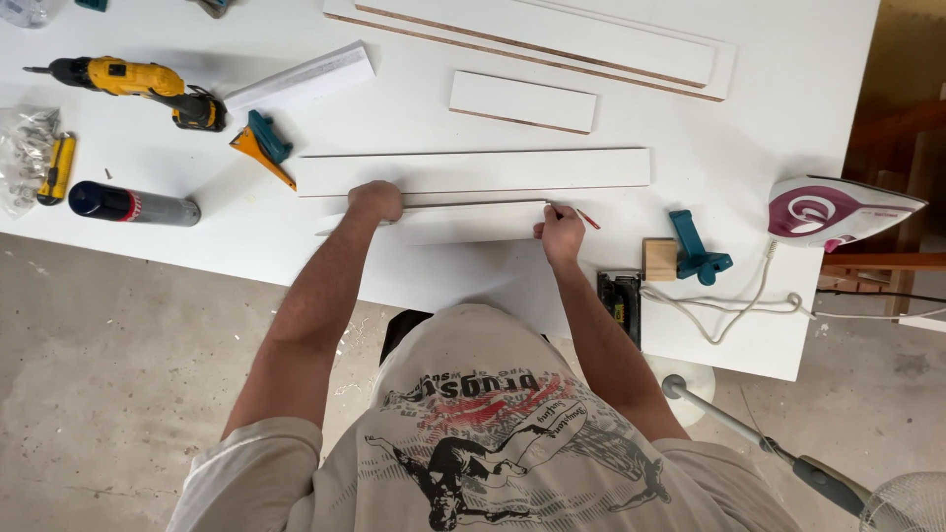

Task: Applying and trimming edge banding on wooden boards at a workbench.

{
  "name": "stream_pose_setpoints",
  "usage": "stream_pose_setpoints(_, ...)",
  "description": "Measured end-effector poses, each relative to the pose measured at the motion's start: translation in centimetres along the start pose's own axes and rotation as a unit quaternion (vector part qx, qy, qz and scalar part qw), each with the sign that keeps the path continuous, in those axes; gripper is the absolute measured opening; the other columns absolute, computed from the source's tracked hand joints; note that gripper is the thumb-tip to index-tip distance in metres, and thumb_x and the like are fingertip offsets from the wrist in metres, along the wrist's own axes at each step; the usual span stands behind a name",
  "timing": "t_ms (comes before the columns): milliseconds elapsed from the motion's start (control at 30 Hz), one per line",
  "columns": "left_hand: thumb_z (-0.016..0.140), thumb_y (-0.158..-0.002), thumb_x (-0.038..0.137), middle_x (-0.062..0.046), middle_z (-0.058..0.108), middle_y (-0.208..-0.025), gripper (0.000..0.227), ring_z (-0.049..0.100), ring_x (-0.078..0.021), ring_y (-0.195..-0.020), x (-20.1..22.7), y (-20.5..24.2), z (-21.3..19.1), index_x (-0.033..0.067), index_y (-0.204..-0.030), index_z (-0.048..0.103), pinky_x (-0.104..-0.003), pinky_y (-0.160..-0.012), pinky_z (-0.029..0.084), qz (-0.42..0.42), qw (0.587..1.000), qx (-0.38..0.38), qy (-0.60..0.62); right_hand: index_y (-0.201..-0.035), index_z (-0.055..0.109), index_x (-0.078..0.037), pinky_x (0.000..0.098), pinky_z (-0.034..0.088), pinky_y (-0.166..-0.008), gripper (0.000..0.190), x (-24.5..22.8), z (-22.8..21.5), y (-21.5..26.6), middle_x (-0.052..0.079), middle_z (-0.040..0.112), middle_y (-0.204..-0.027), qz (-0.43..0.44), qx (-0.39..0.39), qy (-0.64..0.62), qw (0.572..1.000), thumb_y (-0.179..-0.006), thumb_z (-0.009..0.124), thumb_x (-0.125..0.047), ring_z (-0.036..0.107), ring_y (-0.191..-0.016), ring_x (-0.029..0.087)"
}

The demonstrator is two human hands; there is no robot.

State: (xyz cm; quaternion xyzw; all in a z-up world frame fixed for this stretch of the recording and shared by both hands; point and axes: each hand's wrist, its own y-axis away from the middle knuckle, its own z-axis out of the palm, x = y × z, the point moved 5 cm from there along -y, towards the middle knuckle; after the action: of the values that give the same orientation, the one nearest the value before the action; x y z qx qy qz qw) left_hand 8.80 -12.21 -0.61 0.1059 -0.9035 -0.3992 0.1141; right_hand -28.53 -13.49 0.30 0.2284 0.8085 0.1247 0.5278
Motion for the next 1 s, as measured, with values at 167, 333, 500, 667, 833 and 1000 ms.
stream_pose_setpoints(167, 0.061, -0.086, 0.007, -0.016, 0.073, -0.083, 0.024, 0.074, -0.0374, -0.086, -0.3, -0.7, 0.5, -0.001, -0.101, 0.078, -0.054, -0.083, 0.056, -0.01, 1.0, 0.016, -0.01, -0.12, 0.064, 0.006, 0.0285, 0.062, -0.052, 0.032, 0.0, 0.2, -0.2, 0.016, 0.072, -0.069, 0.0, -0.011, 0.009, 1.0, -0.102, 0.059, -0.02, 0.072, -0.054, 0.019)
stream_pose_setpoints(333, 0.06, -0.087, 0.007, -0.017, 0.073, -0.084, 0.024, 0.074, -0.0371, -0.087, -0.3, -0.7, 0.8, -0.0008, -0.101, 0.078, -0.055, -0.083, 0.056, -0.011, 1.0, 0.025, -0.001, -0.122, 0.063, 0.007, 0.0294, 0.062, -0.052, 0.032, 0.1, 0.2, 0.1, 0.017, 0.071, -0.069, -0.005, -0.009, -0.006, 1.0, -0.103, 0.058, -0.018, 0.071, -0.054, 0.019)
stream_pose_setpoints(500, 0.059, -0.088, 0.007, -0.018, 0.074, -0.086, 0.025, 0.074, -0.0376, -0.088, -0.1, 0.0, 0.5, -0.0013, -0.102, 0.078, -0.055, -0.083, 0.056, -0.011, 1.0, 0.02, 0.001, -0.119, 0.064, 0.007, 0.0295, 0.061, -0.051, 0.031, -0.1, 0.1, 0.3, 0.016, 0.071, -0.068, -0.02, -0.006, -0.002, 1.0, -0.103, 0.058, -0.019, 0.07, -0.053, 0.019)
stream_pose_setpoints(667, 0.056, -0.09, 0.01, -0.017, 0.074, -0.089, 0.028, 0.074, -0.0363, -0.091, 0.4, 2.4, -1.1, -0.0013, -0.106, 0.077, -0.055, -0.084, 0.056, -0.019, 0.999, 0.024, 0.024, -0.108, 0.068, 0.002, 0.0297, 0.056, -0.049, 0.025, -0.7, -0.7, 0.8, 0.014, 0.068, -0.067, -0.069, 0.026, -0.01, 0.997, -0.101, 0.062, -0.021, 0.067, -0.052, 0.017)
stream_pose_setpoints(833, 0.049, -0.091, 0.011, -0.015, 0.071, -0.072, 0.028, 0.074, -0.0334, -0.072, -2.0, 3.8, -2.7, 0.0009, -0.09, 0.076, -0.049, -0.068, 0.058, -0.027, 0.994, 0.094, 0.048, -0.089, 0.067, -0.001, 0.028, 0.054, -0.053, 0.008, -11.2, -2.7, 12.4, 0.011, 0.061, -0.06, -0.205, -0.103, -0.15, 0.962, -0.095, 0.062, -0.004, 0.062, -0.051, 0.016)
stream_pose_setpoints(1000, 0.051, -0.092, 0.008, -0.014, 0.069, -0.066, 0.026, 0.074, -0.0304, -0.065, 0.1, 5.7, -4.0, 0.0011, -0.084, 0.074, -0.047, -0.06, 0.06, -0.025, 0.992, 0.127, 0.011, -0.091, 0.071, 0.001, 0.0365, 0.06, -0.06, 0.008, -15.0, 1.4, 21.8, 0.015, 0.068, -0.076, -0.42, -0.383, -0.143, 0.81, -0.087, 0.077, 0.0, 0.07, -0.064, 0.023)
